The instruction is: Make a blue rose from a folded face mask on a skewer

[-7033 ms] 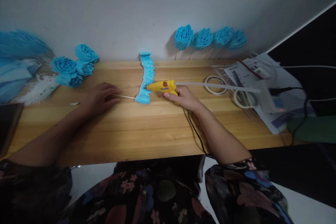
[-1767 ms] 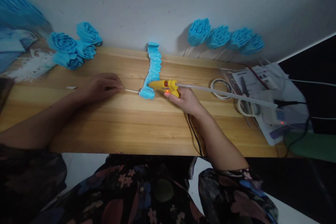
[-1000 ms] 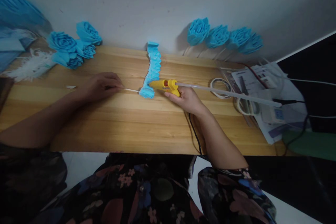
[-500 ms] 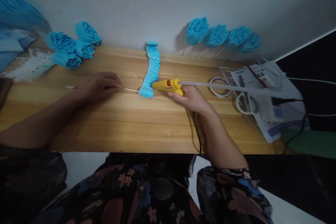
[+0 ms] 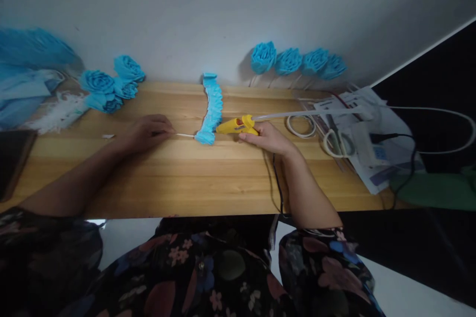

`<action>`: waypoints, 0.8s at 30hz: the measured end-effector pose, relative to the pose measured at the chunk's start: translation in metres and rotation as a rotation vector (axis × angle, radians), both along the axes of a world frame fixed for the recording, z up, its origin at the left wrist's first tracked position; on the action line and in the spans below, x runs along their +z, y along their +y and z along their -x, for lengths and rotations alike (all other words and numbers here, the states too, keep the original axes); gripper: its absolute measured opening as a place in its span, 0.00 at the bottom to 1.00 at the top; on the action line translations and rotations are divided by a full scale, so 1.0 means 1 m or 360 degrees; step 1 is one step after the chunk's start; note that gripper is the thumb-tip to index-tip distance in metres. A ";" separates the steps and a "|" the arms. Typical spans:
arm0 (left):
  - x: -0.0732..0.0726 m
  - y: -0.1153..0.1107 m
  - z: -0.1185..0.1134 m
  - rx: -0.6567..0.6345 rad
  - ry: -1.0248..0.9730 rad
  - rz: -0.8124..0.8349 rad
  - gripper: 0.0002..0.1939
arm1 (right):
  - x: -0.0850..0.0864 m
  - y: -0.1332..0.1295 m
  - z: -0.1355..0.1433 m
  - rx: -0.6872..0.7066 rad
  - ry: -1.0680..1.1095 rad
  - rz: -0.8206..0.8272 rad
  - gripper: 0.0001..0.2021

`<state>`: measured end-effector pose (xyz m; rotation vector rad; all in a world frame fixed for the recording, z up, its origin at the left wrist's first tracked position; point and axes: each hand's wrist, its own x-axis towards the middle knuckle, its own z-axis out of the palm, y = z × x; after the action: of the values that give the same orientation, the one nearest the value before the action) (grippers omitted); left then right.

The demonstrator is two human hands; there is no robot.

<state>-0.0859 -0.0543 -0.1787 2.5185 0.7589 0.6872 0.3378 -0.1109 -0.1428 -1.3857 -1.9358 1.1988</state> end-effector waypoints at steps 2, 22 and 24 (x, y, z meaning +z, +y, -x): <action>-0.001 0.001 0.000 -0.0013 -0.0017 0.0012 0.15 | -0.002 0.003 -0.003 -0.0048 0.0074 0.0106 0.31; -0.006 0.028 -0.005 -0.0039 -0.0162 0.0244 0.23 | -0.014 0.007 0.020 -0.0602 0.0693 0.0133 0.23; -0.007 0.028 -0.005 -0.0017 -0.0160 0.0242 0.23 | -0.014 0.007 0.022 -0.0621 0.0672 0.0121 0.23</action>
<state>-0.0807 -0.0265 -0.1858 2.3313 0.7335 0.7184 0.3160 -0.1040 -0.1569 -1.3368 -1.2768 1.2558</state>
